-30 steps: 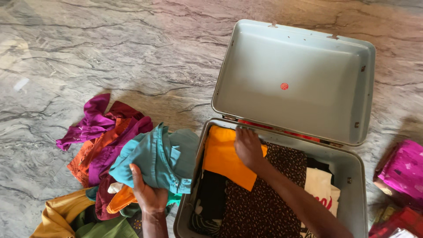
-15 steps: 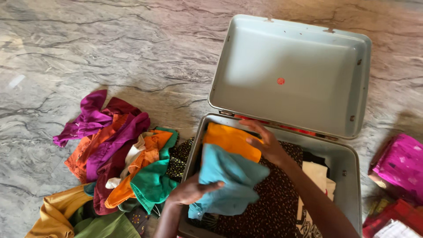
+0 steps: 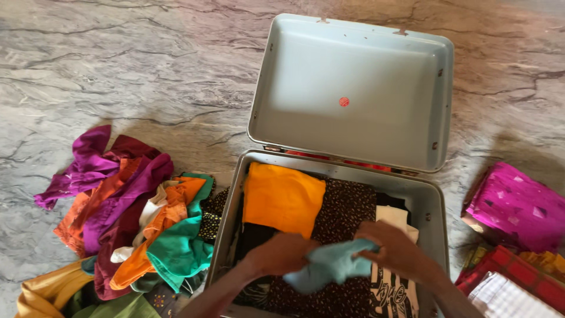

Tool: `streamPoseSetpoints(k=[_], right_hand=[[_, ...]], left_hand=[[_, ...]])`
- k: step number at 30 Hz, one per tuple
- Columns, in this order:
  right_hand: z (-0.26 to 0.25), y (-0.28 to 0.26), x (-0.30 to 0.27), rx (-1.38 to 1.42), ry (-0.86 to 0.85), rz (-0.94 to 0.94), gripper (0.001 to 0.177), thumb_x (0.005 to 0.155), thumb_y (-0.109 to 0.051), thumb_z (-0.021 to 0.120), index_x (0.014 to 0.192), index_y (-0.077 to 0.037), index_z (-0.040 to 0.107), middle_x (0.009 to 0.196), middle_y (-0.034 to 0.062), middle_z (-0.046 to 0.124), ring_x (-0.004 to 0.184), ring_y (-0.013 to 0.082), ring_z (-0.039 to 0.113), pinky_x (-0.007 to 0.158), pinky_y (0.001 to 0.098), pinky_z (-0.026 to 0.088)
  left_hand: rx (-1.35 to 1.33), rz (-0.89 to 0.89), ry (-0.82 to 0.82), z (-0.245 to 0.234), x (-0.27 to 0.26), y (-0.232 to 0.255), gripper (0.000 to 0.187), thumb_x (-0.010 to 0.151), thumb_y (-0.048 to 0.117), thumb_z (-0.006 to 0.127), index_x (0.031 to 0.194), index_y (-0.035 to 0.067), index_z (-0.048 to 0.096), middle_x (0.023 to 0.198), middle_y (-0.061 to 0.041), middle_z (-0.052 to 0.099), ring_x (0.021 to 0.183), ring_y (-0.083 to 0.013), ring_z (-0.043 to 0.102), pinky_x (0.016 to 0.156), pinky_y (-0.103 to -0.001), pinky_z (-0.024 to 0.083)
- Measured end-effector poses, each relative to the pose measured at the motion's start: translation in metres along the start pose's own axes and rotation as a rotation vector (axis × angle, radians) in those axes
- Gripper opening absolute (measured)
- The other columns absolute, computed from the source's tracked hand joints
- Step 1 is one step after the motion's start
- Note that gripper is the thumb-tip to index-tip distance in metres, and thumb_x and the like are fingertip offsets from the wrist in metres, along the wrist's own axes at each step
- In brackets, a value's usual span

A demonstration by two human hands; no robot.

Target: The person folds a yellow blouse and places it into a metal suitcase. They then remove several folded garments from the suitcase, place them on the floor, and subsequently pack a blue cloth and an orange cloth into the suitcase.

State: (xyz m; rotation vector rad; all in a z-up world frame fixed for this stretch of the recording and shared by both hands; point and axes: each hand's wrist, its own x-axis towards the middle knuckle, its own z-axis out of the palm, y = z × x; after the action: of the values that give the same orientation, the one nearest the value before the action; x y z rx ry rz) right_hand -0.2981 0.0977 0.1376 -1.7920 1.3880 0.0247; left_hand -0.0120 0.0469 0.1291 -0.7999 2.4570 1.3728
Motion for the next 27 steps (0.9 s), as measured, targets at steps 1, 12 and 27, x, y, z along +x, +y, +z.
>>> streamPoseSetpoints(k=[1, 12, 27], right_hand=[[-0.011, 0.004, -0.006, 0.013, 0.202, -0.128, 0.033, 0.081, -0.032, 0.084, 0.104, -0.014, 0.07, 0.112, 0.0037, 0.072, 0.105, 0.024, 0.067, 0.09, 0.0363, 0.055], [0.065, 0.079, 0.044, -0.572, 0.608, -0.437, 0.036, 0.069, 0.004, 0.075, 0.099, -0.009, 0.059, 0.141, 0.0163, 0.054, 0.135, 0.035, 0.051, 0.109, 0.0516, 0.047], [0.057, 0.103, 0.076, 0.246, 0.555, 0.477, 0.084, 0.09, -0.057, 0.06, 0.143, 0.003, 0.035, 0.107, 0.0218, 0.065, 0.086, 0.0339, 0.07, 0.07, 0.0458, 0.058]], left_hand=[[0.064, 0.021, 0.163, -0.007, 0.004, 0.004, 0.024, 0.093, 0.02, 0.062, 0.115, 0.011, 0.069, 0.089, -0.013, 0.071, 0.089, -0.0352, 0.07, 0.078, -0.05, 0.053], [0.924, 0.437, 0.696, 0.039, 0.082, -0.067, 0.032, 0.089, 0.012, 0.068, 0.12, 0.006, 0.064, 0.142, -0.012, 0.059, 0.141, -0.0327, 0.052, 0.122, -0.05, 0.036], [0.481, 0.188, 0.38, 0.053, 0.068, -0.078, 0.068, 0.079, 0.006, 0.079, 0.144, 0.015, 0.059, 0.167, -0.011, 0.026, 0.157, -0.0322, 0.008, 0.123, -0.059, 0.0]])
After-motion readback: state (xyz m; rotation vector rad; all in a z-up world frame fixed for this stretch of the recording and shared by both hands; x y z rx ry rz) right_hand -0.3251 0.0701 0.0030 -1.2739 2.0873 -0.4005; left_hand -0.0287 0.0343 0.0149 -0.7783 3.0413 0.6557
